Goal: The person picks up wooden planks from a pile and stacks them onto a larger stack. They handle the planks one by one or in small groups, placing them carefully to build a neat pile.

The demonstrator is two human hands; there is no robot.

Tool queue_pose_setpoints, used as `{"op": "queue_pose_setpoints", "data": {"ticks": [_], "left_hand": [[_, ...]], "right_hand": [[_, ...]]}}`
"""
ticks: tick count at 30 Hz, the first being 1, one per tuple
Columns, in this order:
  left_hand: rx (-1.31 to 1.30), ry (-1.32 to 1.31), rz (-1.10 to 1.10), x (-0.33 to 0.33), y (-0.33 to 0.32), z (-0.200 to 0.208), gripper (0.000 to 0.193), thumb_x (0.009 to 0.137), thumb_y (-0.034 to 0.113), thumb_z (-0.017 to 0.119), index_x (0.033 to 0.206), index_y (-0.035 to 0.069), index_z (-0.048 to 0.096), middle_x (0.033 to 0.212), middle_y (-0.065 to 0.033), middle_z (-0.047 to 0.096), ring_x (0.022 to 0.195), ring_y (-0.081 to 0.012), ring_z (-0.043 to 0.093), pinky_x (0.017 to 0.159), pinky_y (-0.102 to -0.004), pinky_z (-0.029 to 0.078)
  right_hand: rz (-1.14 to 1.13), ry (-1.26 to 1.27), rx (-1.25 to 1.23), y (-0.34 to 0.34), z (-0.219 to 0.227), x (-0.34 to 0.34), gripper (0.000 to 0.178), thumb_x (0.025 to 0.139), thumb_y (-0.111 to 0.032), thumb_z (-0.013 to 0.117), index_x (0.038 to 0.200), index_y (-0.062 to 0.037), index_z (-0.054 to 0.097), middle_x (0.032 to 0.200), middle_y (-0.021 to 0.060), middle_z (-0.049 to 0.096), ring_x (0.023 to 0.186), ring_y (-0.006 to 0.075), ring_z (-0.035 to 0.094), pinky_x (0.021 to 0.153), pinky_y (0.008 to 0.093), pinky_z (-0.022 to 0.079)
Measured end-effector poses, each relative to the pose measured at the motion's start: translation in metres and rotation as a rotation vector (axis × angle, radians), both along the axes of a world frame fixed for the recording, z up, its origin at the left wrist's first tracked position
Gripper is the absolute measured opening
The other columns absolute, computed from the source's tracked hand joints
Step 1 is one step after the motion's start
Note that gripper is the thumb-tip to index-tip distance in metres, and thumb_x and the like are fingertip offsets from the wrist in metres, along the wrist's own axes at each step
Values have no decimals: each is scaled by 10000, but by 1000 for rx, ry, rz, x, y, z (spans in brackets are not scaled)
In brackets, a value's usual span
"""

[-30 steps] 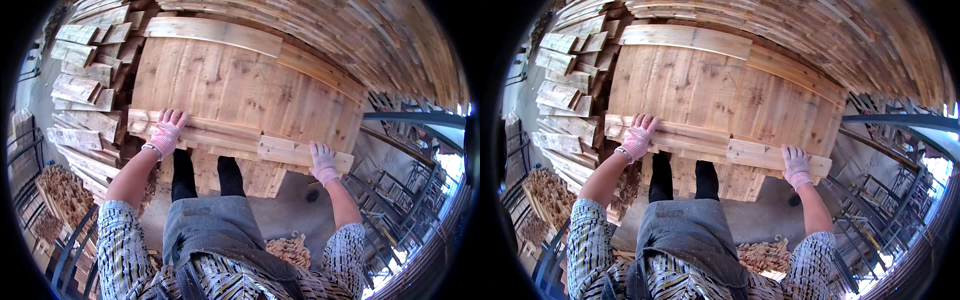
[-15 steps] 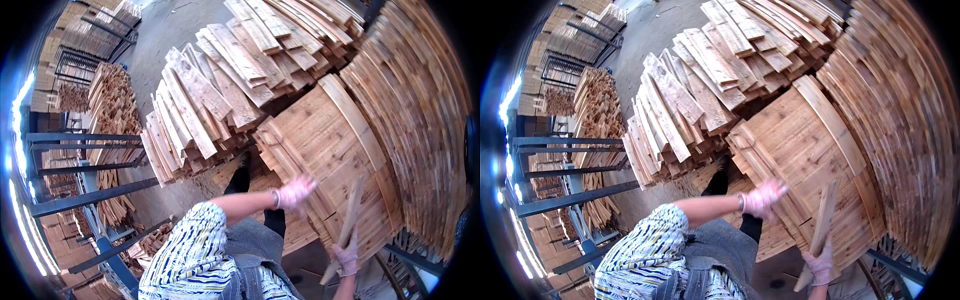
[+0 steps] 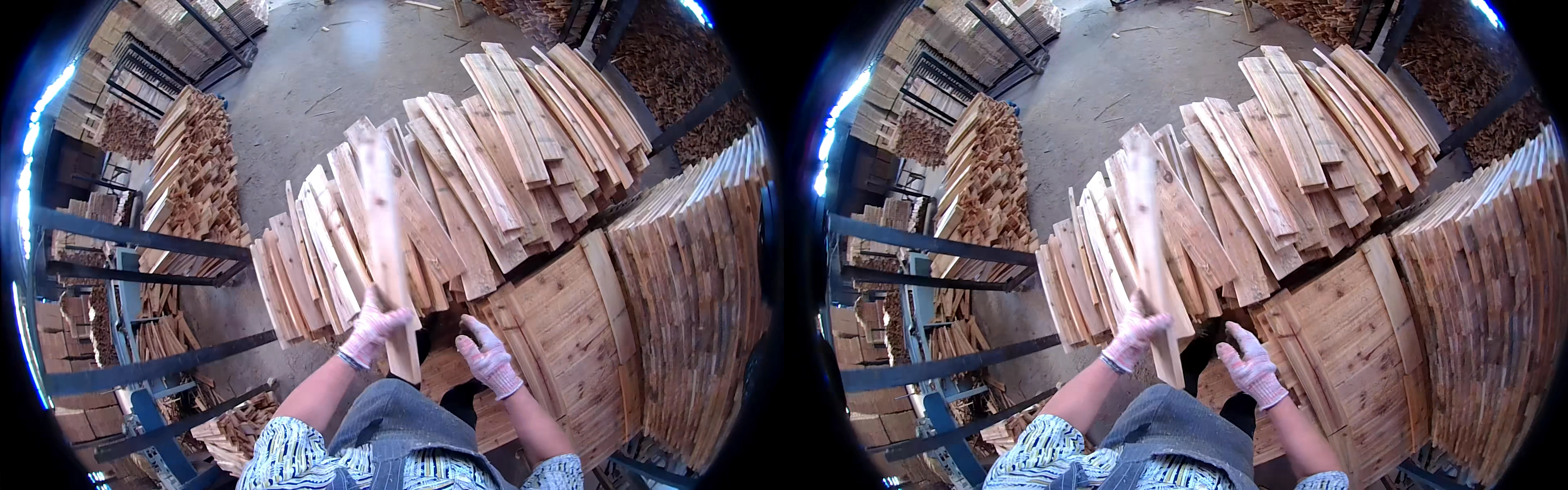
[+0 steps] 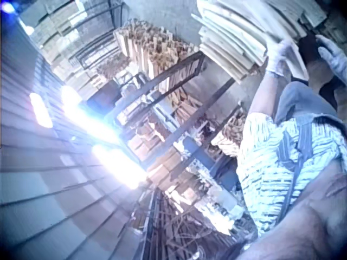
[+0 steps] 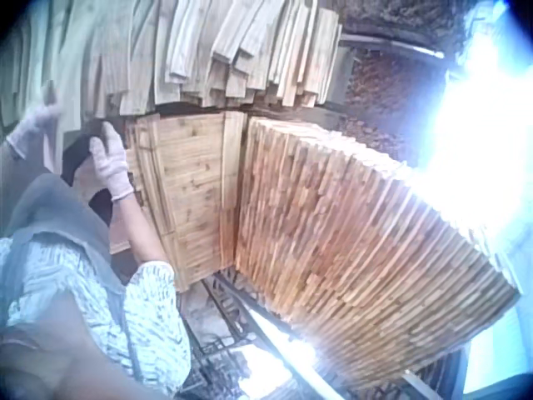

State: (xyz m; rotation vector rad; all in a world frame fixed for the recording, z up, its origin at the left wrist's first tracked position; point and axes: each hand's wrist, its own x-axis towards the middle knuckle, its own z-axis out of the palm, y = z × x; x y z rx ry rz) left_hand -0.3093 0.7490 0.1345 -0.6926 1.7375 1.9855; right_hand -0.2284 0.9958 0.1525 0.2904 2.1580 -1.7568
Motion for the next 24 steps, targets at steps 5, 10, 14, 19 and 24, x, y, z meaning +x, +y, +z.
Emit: {"op": "queue_pose_setpoints", "data": {"ticks": [5, 10, 14, 19, 24], "left_hand": [[185, 138, 134, -76, -34, -16, 821, 768, 60, 786, 1433, 0, 308, 1118, -100, 602, 952, -174, 628, 858, -332, 564], [397, 74, 22, -105, 0, -15, 729, 800, 166, 785, 1389, 37, 375, 1166, -131, 559, 981, -260, 632, 823, -429, 599], [261, -99, 90, -133, 32, -61, 788, 814, 70, 795, 1449, 6, 333, 1155, -93, 604, 1014, -184, 604, 870, -302, 522], [-394, -13, 17, -156, 73, -88, 978, 763, 248, 878, 1475, -77, 291, 1451, -193, 415, 1289, -266, 458, 1082, -357, 397], [-151, 18, 93, -152, 101, -77, 1054, 761, 223, 882, 1524, -59, 211, 1522, -205, 343, 1375, -272, 374, 1168, -359, 292]], "right_hand": [[-20, 206, 208, 21, -19, -82, 535, 917, -314, 679, 1316, 25, 566, 1274, 246, 617, 1194, 373, 596, 1037, 421, 466], [-357, 121, 717, 107, -54, -211, 655, 952, -458, 604, 1401, 8, 502, 1422, 266, 506, 1346, 369, 463, 1146, 404, 362], [-816, -284, 529, 177, -115, -203, 956, 917, -699, 481, 1508, 33, 311, 1512, 302, 397, 1396, 414, 414, 1136, 428, 351], [-793, -489, 286, 100, -141, -211, 1228, 827, -781, 556, 1579, 1, -19, 1609, 303, 177, 1504, 390, 198, 1206, 459, 227], [-955, -431, 130, 75, -179, -205, 1241, 794, -728, 659, 1563, 10, 23, 1518, 313, 319, 1411, 377, 352, 1150, 429, 308]]}}
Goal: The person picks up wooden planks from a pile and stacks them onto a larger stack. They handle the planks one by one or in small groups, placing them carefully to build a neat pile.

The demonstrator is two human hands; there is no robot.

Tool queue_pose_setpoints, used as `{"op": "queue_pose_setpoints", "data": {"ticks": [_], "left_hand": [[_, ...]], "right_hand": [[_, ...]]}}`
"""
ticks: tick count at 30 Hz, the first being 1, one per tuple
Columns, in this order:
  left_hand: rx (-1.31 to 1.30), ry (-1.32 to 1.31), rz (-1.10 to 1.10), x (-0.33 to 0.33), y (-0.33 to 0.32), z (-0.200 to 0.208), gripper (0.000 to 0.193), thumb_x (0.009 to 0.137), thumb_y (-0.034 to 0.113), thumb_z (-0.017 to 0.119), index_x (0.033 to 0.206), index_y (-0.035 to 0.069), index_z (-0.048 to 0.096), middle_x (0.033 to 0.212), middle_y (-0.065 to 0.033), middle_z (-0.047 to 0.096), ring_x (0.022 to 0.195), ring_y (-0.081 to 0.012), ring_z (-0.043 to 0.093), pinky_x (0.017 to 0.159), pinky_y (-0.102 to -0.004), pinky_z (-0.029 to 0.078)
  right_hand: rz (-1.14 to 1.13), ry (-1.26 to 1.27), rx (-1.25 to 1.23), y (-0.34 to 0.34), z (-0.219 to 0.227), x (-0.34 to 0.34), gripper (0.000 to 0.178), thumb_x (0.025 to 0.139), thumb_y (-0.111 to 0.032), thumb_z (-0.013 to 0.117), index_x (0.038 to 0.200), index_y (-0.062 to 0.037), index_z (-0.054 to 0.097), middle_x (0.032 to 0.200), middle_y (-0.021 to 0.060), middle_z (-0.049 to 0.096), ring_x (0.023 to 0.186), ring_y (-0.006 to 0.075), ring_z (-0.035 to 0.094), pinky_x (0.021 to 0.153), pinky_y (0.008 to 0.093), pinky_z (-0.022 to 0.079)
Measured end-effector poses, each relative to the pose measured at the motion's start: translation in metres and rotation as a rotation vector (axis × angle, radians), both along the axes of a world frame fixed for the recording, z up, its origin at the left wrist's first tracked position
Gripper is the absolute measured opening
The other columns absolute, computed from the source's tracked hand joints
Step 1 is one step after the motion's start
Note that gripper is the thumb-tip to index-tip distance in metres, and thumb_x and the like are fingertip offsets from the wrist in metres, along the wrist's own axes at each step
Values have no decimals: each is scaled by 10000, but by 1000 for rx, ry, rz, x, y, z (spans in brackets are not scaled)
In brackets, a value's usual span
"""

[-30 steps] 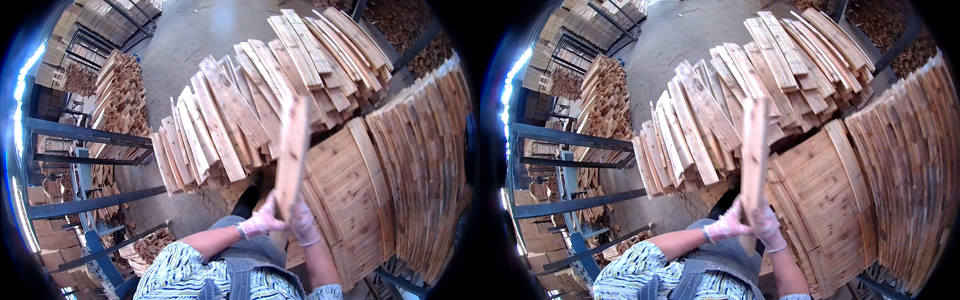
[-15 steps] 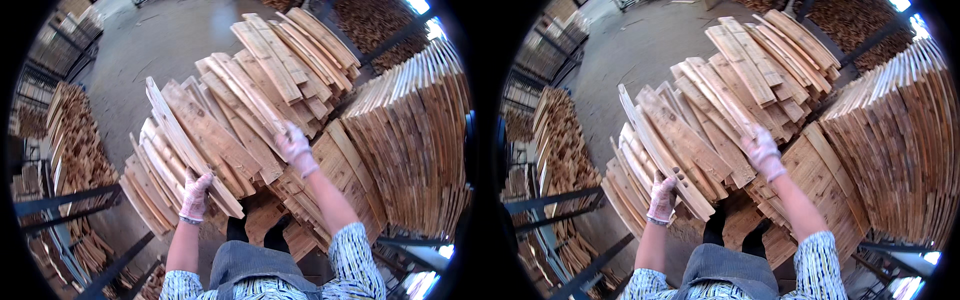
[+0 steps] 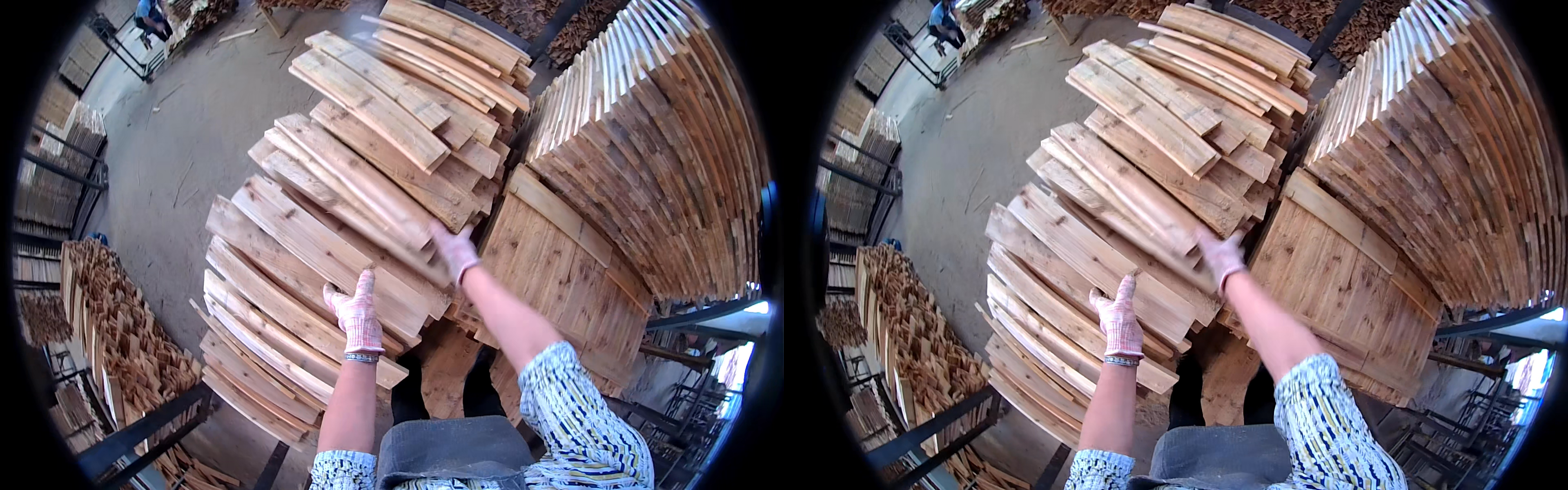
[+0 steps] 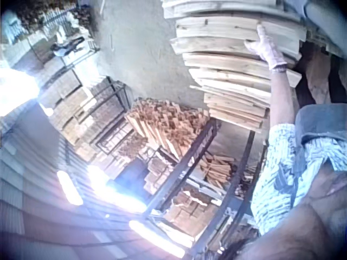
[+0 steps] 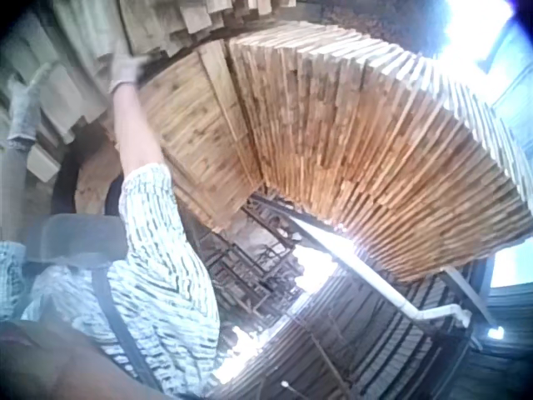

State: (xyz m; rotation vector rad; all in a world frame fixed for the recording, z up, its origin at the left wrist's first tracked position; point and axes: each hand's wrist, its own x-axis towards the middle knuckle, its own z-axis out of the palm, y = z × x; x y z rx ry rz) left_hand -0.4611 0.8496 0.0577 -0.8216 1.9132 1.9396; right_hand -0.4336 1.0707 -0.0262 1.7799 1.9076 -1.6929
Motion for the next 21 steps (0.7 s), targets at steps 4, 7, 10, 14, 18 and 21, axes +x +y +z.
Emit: {"op": "queue_pose_setpoints", "data": {"ticks": [4, 7, 10, 14, 18, 21], "left_hand": [[-55, 22, -6, -27, -33, 35, 905, 776, 171, 866, 1452, -35, 301, 1359, -168, 472, 1189, -246, 482, 1060, -364, 392], [109, 40, 156, -50, -76, 35, 864, 806, 164, 841, 1459, -4, 299, 1280, -171, 545, 1095, -254, 559, 972, -372, 473], [163, -129, -162, -63, -139, 4, 960, 819, 152, 827, 1541, 54, 202, 1257, -134, 580, 1079, -234, 597, 866, -412, 536], [62, -208, -198, -76, -134, -4, 917, 826, 85, 804, 1529, 57, 215, 1153, -123, 625, 997, -235, 641, 774, -429, 583], [107, -199, -189, -69, -111, 4, 824, 843, 36, 771, 1489, 72, 262, 1120, -124, 645, 917, -252, 677, 759, -439, 618], [191, -157, -241, -63, -126, -4, 803, 840, 28, 774, 1471, 46, 277, 1153, -149, 632, 941, -247, 672, 761, -408, 616]], "right_hand": [[200, 107, 47, -116, 61, 21, 968, 822, -621, 703, 1455, 31, 371, 1239, 272, 628, 1170, 360, 608, 981, 419, 476], [482, 103, 231, -182, 57, 61, 820, 889, -593, 601, 1438, 1, 465, 1217, 271, 651, 1168, 393, 616, 1030, 455, 460], [1147, -132, 53, -141, 112, 46, 847, 910, -662, 509, 1443, -6, 462, 1318, 305, 580, 1240, 395, 567, 1053, 449, 453], [1066, -175, 184, -69, 98, -35, 931, 893, -741, 451, 1459, -3, 421, 1446, 312, 460, 1308, 420, 502, 1054, 446, 451], [899, -92, 427, -96, 53, -85, 1045, 850, -785, 471, 1537, -20, 281, 1536, 303, 336, 1405, 436, 367, 1172, 465, 293], [944, -185, 383, -142, 88, -100, 1113, 799, -780, 551, 1569, -47, 222, 1571, 282, 277, 1441, 426, 313, 1174, 476, 294]]}}
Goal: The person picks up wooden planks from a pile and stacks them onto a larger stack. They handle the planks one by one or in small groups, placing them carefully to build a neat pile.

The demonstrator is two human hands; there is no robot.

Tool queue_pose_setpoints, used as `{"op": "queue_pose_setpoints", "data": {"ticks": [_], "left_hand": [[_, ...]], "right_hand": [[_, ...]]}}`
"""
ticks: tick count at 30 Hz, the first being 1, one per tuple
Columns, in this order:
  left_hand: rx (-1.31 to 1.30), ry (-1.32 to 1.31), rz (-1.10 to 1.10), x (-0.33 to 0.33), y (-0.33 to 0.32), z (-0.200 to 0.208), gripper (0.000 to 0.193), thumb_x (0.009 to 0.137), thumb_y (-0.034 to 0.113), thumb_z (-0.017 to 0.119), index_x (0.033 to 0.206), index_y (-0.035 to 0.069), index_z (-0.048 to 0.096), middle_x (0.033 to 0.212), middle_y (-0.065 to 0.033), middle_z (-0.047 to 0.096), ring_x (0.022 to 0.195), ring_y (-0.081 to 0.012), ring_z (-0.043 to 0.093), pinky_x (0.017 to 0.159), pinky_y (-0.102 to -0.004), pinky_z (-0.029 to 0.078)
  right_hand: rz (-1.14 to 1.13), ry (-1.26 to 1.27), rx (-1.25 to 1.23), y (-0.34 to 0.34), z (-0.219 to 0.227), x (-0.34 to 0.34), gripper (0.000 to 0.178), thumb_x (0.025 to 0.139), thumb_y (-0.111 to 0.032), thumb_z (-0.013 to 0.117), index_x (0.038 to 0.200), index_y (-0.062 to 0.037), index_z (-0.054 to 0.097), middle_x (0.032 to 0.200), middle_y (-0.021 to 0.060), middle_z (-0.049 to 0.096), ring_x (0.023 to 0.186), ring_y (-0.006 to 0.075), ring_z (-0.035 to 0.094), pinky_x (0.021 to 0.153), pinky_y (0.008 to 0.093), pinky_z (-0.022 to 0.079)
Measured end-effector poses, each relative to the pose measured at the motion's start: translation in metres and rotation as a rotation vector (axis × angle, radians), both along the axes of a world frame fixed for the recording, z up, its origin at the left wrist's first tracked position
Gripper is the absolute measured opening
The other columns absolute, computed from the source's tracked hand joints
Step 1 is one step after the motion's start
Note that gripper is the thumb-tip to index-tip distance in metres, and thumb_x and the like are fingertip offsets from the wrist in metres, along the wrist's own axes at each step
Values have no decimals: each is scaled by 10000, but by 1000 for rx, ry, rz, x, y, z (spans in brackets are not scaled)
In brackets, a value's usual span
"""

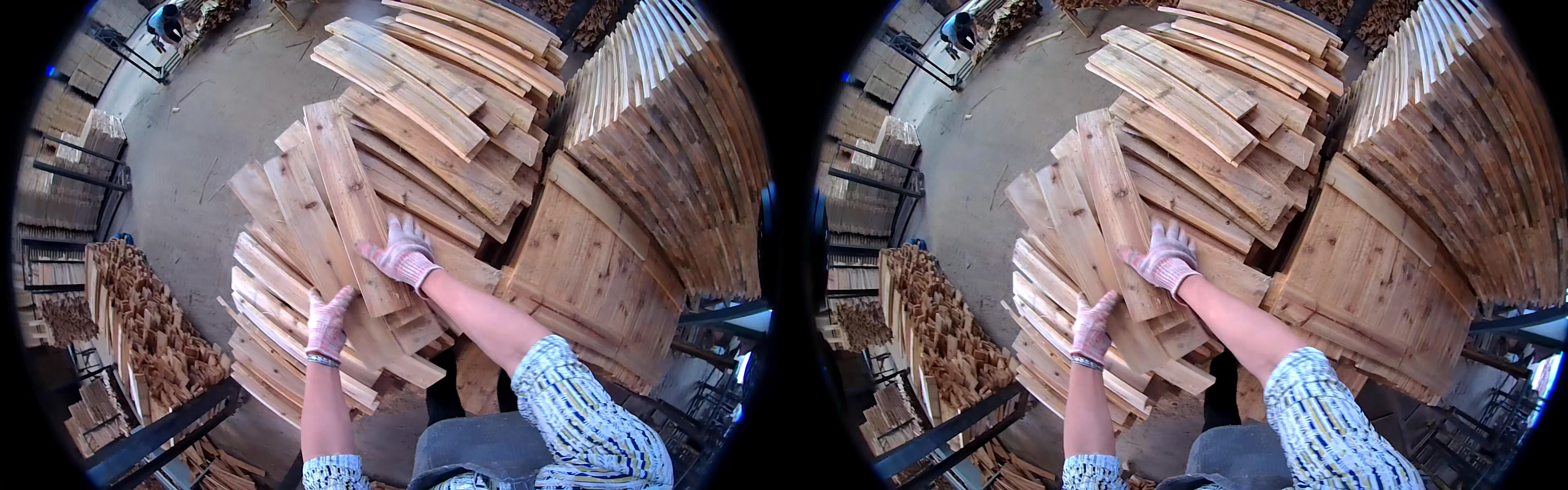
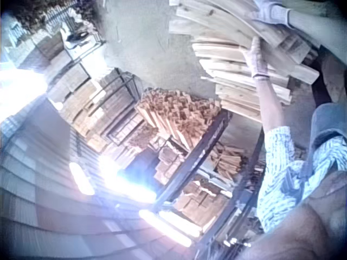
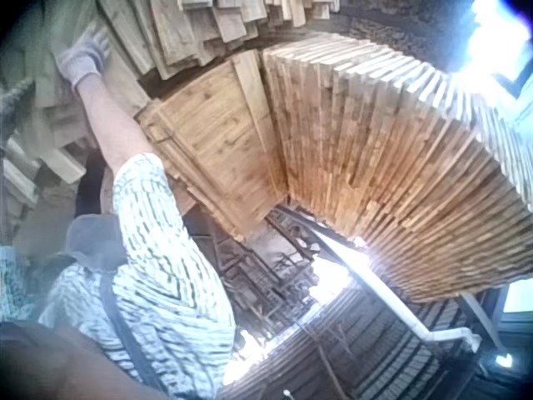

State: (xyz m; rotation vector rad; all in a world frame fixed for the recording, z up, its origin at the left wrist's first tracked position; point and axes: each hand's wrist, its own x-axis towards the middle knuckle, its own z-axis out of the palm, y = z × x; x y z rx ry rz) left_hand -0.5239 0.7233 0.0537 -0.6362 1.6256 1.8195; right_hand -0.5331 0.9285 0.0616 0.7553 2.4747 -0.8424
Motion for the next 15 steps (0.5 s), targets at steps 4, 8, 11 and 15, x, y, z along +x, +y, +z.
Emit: {"op": "queue_pose_setpoints", "data": {"ticks": [4, 8, 11, 15], "left_hand": [[159, -62, -160, 25, -12, -3, 540, 868, 79, 759, 1339, 17, 504, 1164, -107, 656, 994, -219, 664, 864, -360, 581], [310, -116, 98, 58, -11, 26, 583, 862, 89, 736, 1381, 53, 474, 1196, -102, 641, 1029, -213, 658, 884, -365, 574], [201, 1, 47, 63, 6, 30, 604, 853, 39, 706, 1390, 61, 431, 1114, -83, 635, 957, -205, 661, 836, -357, 595], [153, -113, -66, 77, 9, 59, 649, 828, 51, 727, 1404, 51, 429, 1115, -77, 640, 951, -219, 661, 840, -362, 591]], "right_hand": [[-60, -19, -307, 10, 28, 23, 1141, 748, -640, 732, 1576, -68, 193, 1520, 285, 338, 1425, 428, 332, 1164, 473, 324], [-202, 68, -490, -22, 8, 76, 1140, 725, -497, 829, 1560, -50, 193, 1486, 298, 376, 1404, 429, 359, 1167, 459, 326], [-293, 115, -615, -23, -7, 78, 1159, 711, -465, 853, 1551, -31, 183, 1472, 303, 395, 1385, 412, 395, 1157, 429, 348], [-288, 129, -545, -7, 27, 102, 1178, 713, -493, 851, 1548, 6, 185, 1450, 281, 455, 1356, 368, 456, 1139, 396, 375]]}}
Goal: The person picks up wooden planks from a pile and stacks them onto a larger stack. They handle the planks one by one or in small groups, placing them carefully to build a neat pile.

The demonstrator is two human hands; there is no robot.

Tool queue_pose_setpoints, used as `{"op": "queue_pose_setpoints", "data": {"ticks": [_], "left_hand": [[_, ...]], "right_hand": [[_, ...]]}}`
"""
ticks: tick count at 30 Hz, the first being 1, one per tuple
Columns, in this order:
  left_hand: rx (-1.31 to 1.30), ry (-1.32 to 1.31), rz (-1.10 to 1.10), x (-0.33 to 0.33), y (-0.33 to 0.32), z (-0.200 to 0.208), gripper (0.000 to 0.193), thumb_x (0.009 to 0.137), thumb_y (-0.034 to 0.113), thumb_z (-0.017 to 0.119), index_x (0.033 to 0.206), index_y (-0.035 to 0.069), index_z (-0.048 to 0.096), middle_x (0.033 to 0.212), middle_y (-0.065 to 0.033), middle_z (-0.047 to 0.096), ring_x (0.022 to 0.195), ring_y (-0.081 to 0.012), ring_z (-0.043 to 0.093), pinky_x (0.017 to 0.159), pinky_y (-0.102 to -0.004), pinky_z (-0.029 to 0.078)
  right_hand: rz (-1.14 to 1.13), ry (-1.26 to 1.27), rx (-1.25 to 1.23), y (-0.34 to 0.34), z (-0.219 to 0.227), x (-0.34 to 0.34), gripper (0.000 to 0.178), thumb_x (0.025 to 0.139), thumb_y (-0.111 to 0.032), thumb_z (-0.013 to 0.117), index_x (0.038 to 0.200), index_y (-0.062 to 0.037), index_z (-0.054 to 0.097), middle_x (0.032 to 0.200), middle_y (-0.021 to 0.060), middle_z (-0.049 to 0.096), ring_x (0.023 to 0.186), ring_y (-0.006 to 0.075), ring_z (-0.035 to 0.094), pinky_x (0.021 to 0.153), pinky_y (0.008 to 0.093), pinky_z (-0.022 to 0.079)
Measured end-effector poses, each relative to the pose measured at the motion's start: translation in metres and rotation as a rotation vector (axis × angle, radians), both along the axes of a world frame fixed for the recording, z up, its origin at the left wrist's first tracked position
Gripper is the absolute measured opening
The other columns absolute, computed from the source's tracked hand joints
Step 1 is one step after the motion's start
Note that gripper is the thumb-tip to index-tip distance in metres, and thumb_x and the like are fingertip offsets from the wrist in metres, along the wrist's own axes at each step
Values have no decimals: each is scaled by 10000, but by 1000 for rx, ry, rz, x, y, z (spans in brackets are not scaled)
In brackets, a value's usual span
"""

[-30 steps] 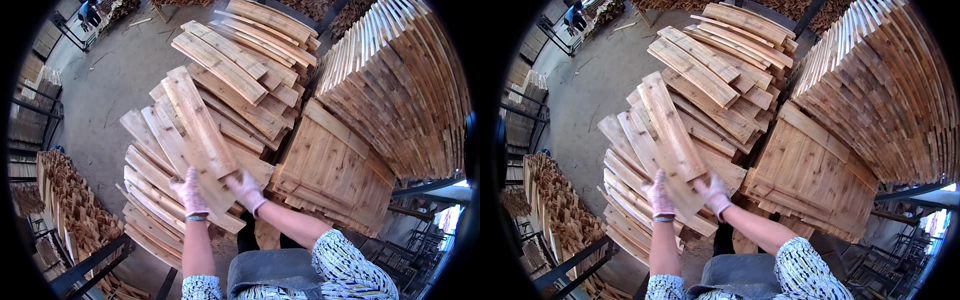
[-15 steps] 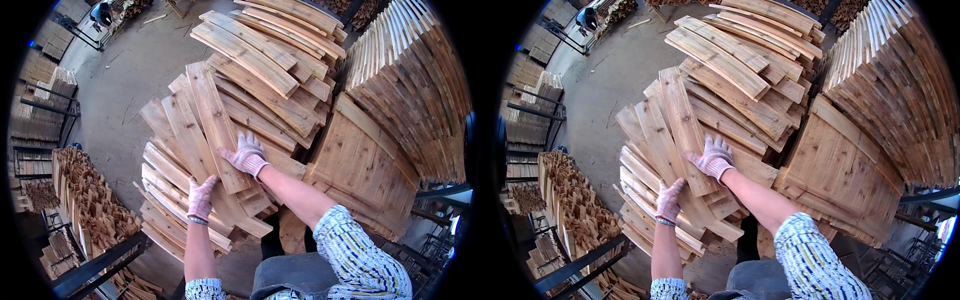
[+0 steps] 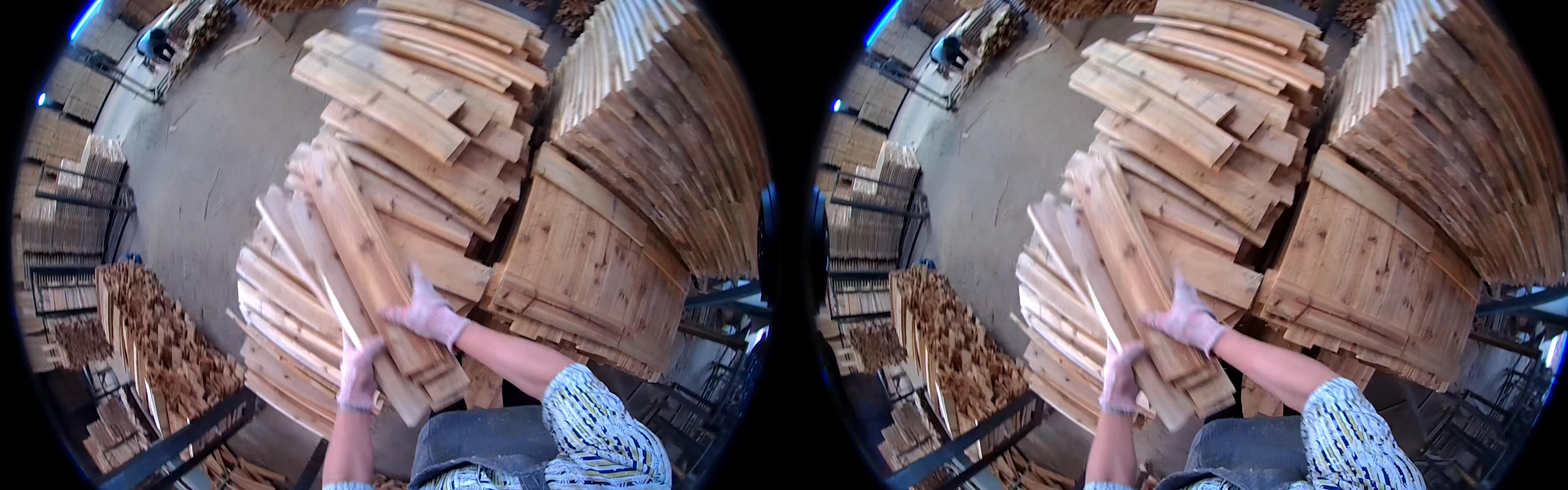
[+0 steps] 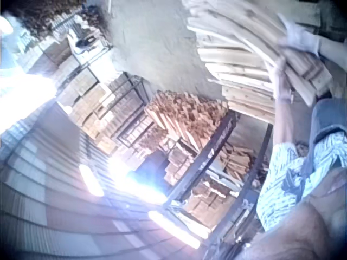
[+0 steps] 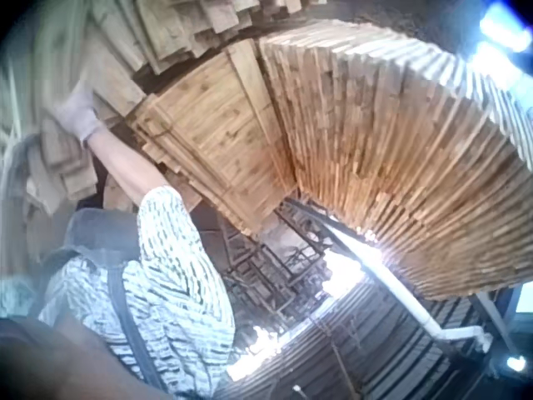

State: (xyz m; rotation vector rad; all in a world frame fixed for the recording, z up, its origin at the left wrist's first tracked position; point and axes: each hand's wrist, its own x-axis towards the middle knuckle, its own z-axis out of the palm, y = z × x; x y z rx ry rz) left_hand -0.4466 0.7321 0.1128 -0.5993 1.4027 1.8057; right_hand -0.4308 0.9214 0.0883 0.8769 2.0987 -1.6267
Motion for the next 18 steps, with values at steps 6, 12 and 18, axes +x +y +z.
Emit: {"op": "queue_pose_setpoints", "data": {"ticks": [6, 12, 18], "left_hand": [[186, -271, 110, 62, -22, -4, 484, 809, 215, 733, 1234, 45, 574, 1123, -93, 653, 1043, -265, 637, 928, -449, 541], [212, -262, -237, 66, 31, 65, 630, 895, 225, 656, 1427, 33, 379, 1282, -155, 541, 1125, -306, 570, 982, -447, 504], [102, -44, -582, 94, 161, 61, 616, 750, 97, 685, 1318, -31, 481, 1051, -148, 621, 939, -286, 654, 825, -405, 583]], "right_hand": [[-172, 194, -471, 24, 34, 111, 1137, 723, -469, 857, 1543, 6, 228, 1402, 212, 525, 1294, 296, 520, 1091, 356, 408], [-120, 140, -485, 48, 19, 145, 1227, 727, -518, 866, 1576, -14, 138, 1469, 193, 462, 1366, 249, 432, 1140, 352, 354], [-711, 298, -722, 111, 26, 251, 934, 883, -79, 727, 1593, -84, 120, 1227, 149, 580, 966, 192, 630, 812, 266, 560]]}}
